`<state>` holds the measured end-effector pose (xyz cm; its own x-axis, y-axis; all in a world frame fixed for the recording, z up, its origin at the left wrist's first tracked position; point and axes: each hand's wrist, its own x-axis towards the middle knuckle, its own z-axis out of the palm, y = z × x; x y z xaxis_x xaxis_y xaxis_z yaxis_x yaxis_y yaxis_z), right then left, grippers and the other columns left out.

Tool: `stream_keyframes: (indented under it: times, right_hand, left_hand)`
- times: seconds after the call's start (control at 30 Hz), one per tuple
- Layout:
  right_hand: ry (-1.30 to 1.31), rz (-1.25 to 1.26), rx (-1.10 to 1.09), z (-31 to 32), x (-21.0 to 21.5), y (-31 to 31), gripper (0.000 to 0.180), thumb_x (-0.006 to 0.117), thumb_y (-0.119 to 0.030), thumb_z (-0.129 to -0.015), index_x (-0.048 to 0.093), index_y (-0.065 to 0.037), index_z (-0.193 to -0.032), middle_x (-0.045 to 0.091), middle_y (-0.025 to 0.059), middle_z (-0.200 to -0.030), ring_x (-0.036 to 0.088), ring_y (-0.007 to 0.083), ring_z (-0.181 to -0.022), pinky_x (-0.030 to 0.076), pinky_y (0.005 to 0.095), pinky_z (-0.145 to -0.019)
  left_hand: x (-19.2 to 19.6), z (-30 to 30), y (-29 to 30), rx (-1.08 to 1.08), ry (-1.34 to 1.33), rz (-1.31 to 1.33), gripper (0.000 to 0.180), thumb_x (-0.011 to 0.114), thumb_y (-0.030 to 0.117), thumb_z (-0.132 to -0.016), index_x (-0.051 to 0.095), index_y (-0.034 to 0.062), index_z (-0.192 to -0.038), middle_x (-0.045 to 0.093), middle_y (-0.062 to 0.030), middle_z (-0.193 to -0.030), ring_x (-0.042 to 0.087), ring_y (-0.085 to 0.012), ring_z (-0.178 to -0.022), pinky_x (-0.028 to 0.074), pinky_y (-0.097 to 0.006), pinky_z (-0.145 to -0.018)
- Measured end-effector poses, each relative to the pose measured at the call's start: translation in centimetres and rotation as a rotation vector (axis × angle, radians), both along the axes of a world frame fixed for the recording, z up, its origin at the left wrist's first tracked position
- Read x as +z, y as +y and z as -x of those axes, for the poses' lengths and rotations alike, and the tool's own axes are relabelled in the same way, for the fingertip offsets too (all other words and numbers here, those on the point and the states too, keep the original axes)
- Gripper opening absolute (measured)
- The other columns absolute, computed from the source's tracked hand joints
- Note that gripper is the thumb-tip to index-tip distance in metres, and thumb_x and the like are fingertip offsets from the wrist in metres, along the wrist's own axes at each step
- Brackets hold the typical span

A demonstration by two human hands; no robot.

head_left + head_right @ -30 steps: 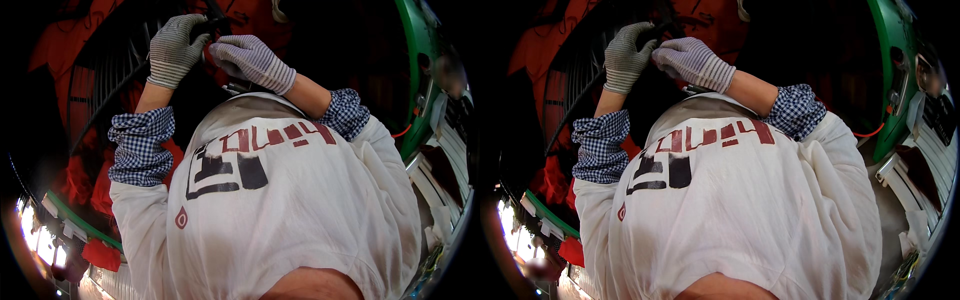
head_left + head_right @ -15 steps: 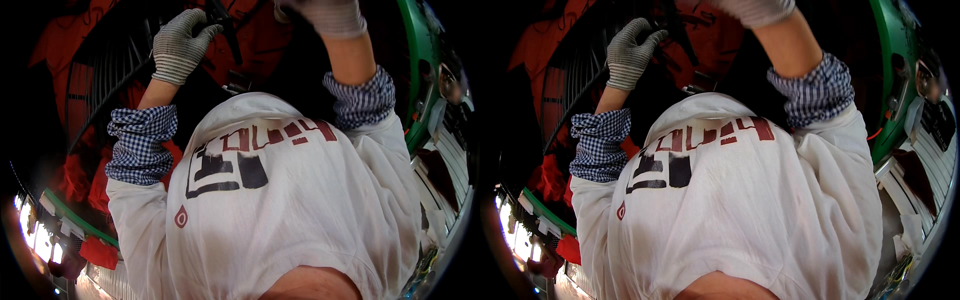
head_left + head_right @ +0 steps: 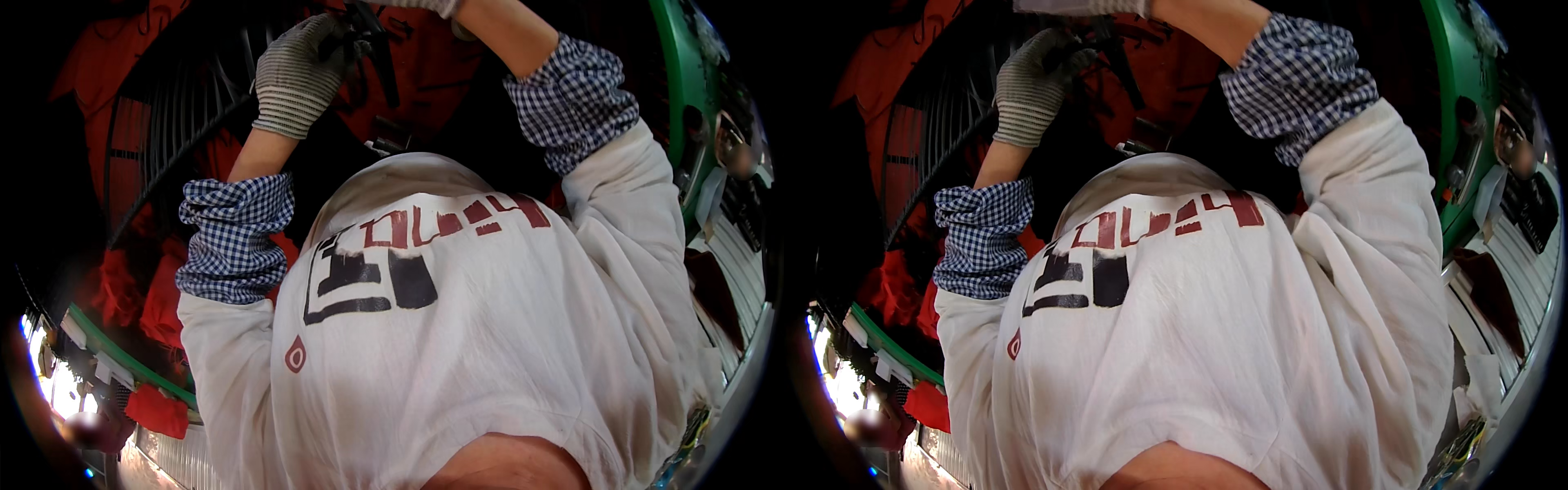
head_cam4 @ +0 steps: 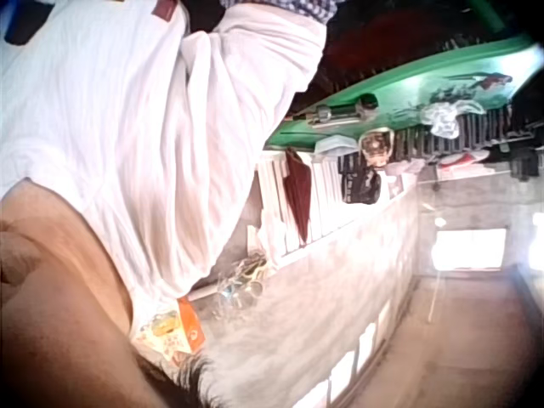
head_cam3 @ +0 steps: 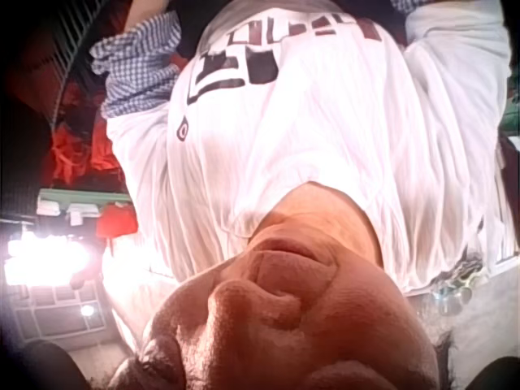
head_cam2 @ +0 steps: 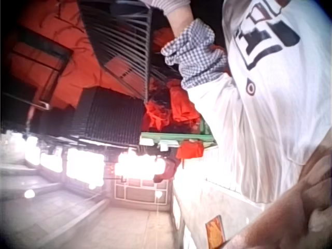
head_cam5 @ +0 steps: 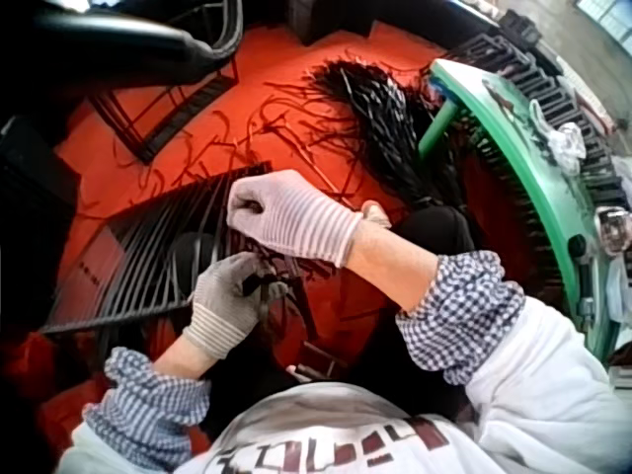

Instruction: The person weaves black strips onto a metal frame by hand and secures them with a pneumatic stapler.

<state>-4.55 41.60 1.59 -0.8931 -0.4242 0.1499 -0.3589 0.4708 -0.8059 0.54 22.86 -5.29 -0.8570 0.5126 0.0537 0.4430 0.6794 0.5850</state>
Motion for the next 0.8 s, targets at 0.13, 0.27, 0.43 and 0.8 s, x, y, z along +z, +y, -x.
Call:
stream_keyframes:
  times: [0.13,0.27,0.43,0.8]
  right_hand:
    - [0.006,-0.004,0.259,1.7,1.0,0.5,0.018,0.066,-0.013,-0.09,0.07,-0.001,-0.103,0.072,0.0143,-0.089,0.068,0.0247,-0.081,0.054,0.0343,-0.073]
    - [-0.165,-0.217,0.434,-0.9,2.1,2.9,0.024,0.067,-0.014,-0.089,0.069,-0.003,-0.11,0.067,0.013,-0.095,0.067,0.0254,-0.085,0.054,0.036,-0.077]
    - [0.212,-0.158,0.454,-1.9,0.3,1.5,0.018,0.068,-0.019,-0.089,0.068,-0.005,-0.101,0.065,0.0156,-0.095,0.065,0.0363,-0.086,0.054,0.0404,-0.074]
    - [0.264,-0.461,0.411,-2.1,-0.3,0.9,0.02,0.059,-0.022,-0.095,0.059,-0.006,-0.107,0.063,0.0138,-0.085,0.068,0.0336,-0.078,0.056,0.0401,-0.068]
  left_hand:
    - [0.1,-0.1,0.0,0.033,-0.013,-0.072,0.036,0.084,0.03,-0.082,0.072,0.0086,-0.107,0.075,-0.0111,-0.097,0.073,-0.0262,-0.091,0.058,-0.035,-0.08]
    - [-0.3,0.0,-0.2,0.017,-0.004,-0.088,0.037,0.082,0.032,-0.083,0.071,0.0077,-0.108,0.074,-0.0126,-0.096,0.073,-0.0286,-0.088,0.058,-0.037,-0.078]
    - [-0.8,0.7,-0.2,-0.073,0.069,-0.101,0.034,0.078,0.031,-0.085,0.07,0.009,-0.109,0.075,-0.0126,-0.095,0.073,-0.0314,-0.086,0.06,-0.04,-0.075]
    - [-0.1,0.5,0.0,0.051,-0.107,-0.016,0.039,0.081,0.038,-0.082,0.073,0.0073,-0.104,0.075,-0.0122,-0.094,0.073,-0.031,-0.084,0.059,-0.039,-0.076]
